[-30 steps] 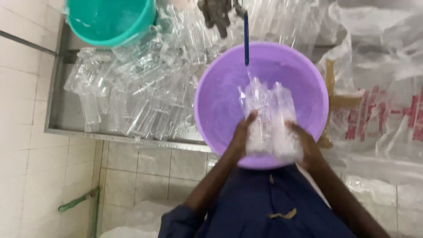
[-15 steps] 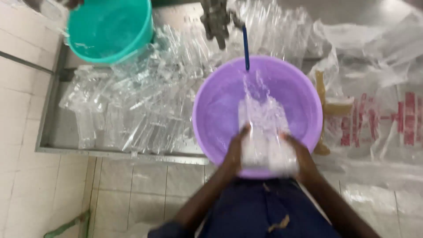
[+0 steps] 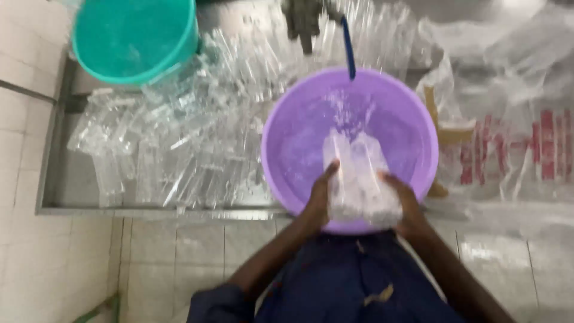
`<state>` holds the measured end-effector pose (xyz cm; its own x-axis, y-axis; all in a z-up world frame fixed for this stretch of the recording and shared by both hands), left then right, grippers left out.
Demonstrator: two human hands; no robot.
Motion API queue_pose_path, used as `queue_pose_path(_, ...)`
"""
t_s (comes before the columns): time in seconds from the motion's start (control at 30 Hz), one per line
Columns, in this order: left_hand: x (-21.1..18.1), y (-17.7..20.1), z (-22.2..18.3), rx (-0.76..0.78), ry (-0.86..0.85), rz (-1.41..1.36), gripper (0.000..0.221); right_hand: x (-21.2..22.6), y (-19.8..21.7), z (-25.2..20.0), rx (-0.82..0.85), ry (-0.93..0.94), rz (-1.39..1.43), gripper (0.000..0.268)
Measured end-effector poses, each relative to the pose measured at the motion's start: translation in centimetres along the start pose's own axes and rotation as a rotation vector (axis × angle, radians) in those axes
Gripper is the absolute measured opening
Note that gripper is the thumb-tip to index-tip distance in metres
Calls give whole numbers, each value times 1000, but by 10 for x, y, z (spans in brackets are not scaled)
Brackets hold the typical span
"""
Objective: Washing and rinsing empty plastic bottles in a basin of water on a production line counter.
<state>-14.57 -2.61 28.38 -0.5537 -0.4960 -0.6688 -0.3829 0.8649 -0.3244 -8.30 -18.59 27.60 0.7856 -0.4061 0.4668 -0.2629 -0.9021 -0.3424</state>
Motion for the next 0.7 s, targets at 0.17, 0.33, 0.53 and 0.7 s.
queue_pose_path(0.17, 19, 34, 63, 15, 46, -92, 88, -6, -7, 32, -52, 66, -20, 53)
queue_pose_path(0.33, -38, 38, 16, -1, 135, 102, 100, -38, 4, 13, 703, 486, 103, 123)
queue_pose_path(0.53, -31, 37, 1, -28, 218, -35, 91, -8, -49, -50, 45, -143, 230, 47)
queue_pose_path(0.7, -20, 30, 48, 16, 259, -221, 91, -17, -32, 12, 82, -60, 185, 52)
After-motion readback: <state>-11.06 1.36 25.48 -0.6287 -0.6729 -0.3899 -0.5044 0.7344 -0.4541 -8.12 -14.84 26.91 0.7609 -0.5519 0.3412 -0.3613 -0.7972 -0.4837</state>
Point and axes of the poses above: each hand's wrist, its own z-axis towards the middle knuckle, its own y-axis out of the back of the hand, x = y × z, the point moved 1 cm from there along z, towards the middle knuckle, and after that the axes turned 13 degrees about z, right-handed, at the moved point
